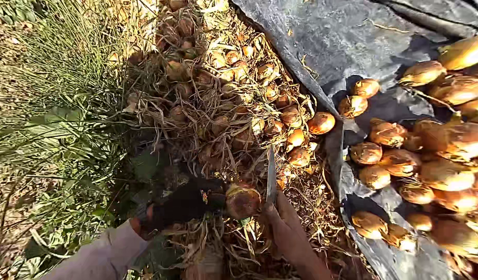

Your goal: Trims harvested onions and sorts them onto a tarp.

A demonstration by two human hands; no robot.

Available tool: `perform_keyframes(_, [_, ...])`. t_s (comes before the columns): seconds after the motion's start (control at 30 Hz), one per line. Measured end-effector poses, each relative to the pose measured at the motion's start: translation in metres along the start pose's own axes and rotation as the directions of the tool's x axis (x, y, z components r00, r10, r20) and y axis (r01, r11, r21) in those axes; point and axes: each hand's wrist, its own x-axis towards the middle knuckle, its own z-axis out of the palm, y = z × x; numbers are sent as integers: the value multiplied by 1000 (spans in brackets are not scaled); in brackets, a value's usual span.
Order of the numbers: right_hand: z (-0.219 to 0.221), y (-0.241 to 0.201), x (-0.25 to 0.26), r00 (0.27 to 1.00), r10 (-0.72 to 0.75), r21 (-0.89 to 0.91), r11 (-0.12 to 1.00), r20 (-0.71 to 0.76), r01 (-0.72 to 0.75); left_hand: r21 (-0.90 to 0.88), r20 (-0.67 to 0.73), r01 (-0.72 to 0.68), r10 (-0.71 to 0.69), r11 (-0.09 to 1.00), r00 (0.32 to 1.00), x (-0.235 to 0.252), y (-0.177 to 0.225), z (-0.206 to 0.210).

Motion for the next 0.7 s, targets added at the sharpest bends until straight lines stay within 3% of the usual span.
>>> perform_keyframes(0.07, [8,-3,-8,990,-141,98,985,4,140,-160,56,90,-82,983,995,-9,20,13])
perform_keyframes(0.17, [10,-11,-13,962,-272,211,942,26,261,-374,119,228,-197,899,973,-14,15,16])
perform_keyframes(0.23, [9,-14,-17,947,-313,176,939,77,296,-174,23,263,-263,949,965,-18,33,12])
perform_keyframes(0.3, [15,-15,-20,938,-325,66,945,117,319,159,-59,184,-177,970,982,-20,44,2])
perform_keyframes(0.37, [19,-16,-23,946,-309,-51,948,100,315,477,-72,-149,207,866,976,-14,25,-13])
perform_keyframes(0.43, [17,-9,-24,969,-247,-37,968,0,246,576,-83,-343,471,742,878,-6,20,-19])
perform_keyframes(0.53, [15,-3,-20,994,-106,25,994,-19,106,496,38,-351,384,794,923,-21,50,-13])
perform_keyframes(0.6, [26,-2,-26,990,-139,33,990,-33,140,504,185,-378,330,777,926,-26,55,5])
perform_keyframes(0.7, [46,0,-34,964,-242,78,965,-107,251,579,337,-304,117,756,934,-19,41,35])
